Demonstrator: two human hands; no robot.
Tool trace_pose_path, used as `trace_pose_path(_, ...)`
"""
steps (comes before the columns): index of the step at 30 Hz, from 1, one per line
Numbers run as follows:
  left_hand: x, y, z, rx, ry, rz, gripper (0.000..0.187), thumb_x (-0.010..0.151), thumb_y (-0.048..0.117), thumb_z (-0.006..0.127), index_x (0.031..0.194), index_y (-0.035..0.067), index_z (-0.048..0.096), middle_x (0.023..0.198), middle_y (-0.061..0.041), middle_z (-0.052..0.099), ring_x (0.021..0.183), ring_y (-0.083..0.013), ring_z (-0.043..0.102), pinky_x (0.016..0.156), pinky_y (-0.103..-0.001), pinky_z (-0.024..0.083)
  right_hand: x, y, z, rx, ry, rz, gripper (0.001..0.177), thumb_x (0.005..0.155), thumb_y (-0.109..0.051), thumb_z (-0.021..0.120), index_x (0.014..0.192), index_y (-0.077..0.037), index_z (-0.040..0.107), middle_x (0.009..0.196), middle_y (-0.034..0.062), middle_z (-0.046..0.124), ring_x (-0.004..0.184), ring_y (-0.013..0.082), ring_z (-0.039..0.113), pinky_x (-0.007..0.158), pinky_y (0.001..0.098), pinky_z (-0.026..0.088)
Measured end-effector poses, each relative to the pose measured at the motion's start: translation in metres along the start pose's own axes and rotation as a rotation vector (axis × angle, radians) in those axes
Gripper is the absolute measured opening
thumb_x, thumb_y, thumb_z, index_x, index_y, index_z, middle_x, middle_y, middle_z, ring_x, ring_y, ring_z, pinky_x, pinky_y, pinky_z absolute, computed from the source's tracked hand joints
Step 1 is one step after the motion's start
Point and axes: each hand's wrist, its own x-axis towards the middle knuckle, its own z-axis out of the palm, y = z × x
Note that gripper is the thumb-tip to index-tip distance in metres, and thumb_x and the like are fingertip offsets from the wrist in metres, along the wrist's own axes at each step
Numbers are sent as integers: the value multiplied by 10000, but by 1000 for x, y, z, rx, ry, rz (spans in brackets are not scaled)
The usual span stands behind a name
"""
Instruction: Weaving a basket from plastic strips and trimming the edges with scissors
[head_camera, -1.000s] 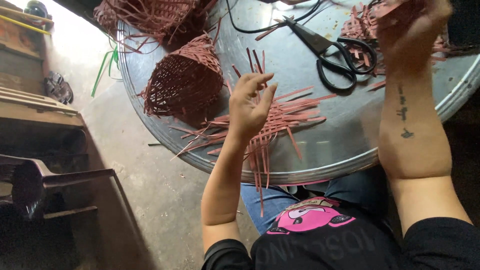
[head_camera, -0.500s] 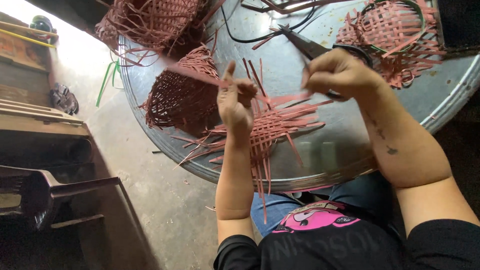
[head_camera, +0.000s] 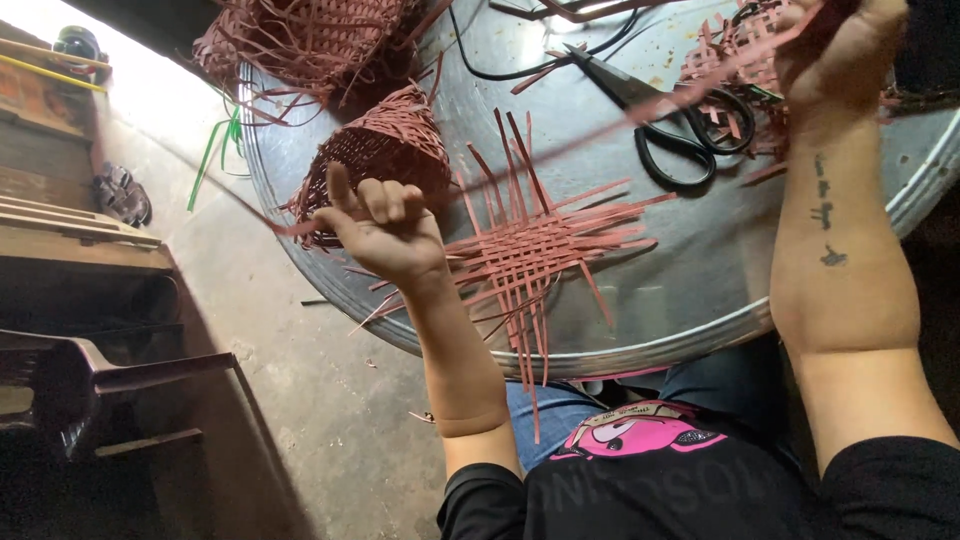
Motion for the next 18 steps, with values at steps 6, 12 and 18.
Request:
trace_pose_path(6, -41, -32, 37, 208, -304, -406, 385, 918, 256, 313, 725, 42, 568, 417, -11, 348, 322, -111, 358, 300, -231, 331, -106, -9, 96, -279, -781, 58, 273, 874, -317, 510, 701, -114, 449, 631, 12, 416, 495, 60, 394, 367, 171, 294)
trace_pose_path(12, -72, -58, 45, 413, -287, -760, 475, 921, 343, 272, 689, 13, 524, 404, 21, 275, 313, -98, 302, 317, -227, 372, -133, 14, 113, -498, -957, -148, 191, 837, -246, 533, 811, -64, 584, 811, 157, 550, 1214, 257, 406, 574, 241, 406)
trace_pose_path(18, -90, -79, 45, 452, -307, -963, 549, 842, 495, 327, 590, 33, 484, 370, 20, 189, 293, -97, 219, 300, -261, 290, -126, 4, 113, -441, -1263, -98, 137, 803, -233, 543, 860, -111, 573, 1377, 217, 282, 611, 37, 472, 634, 221, 415)
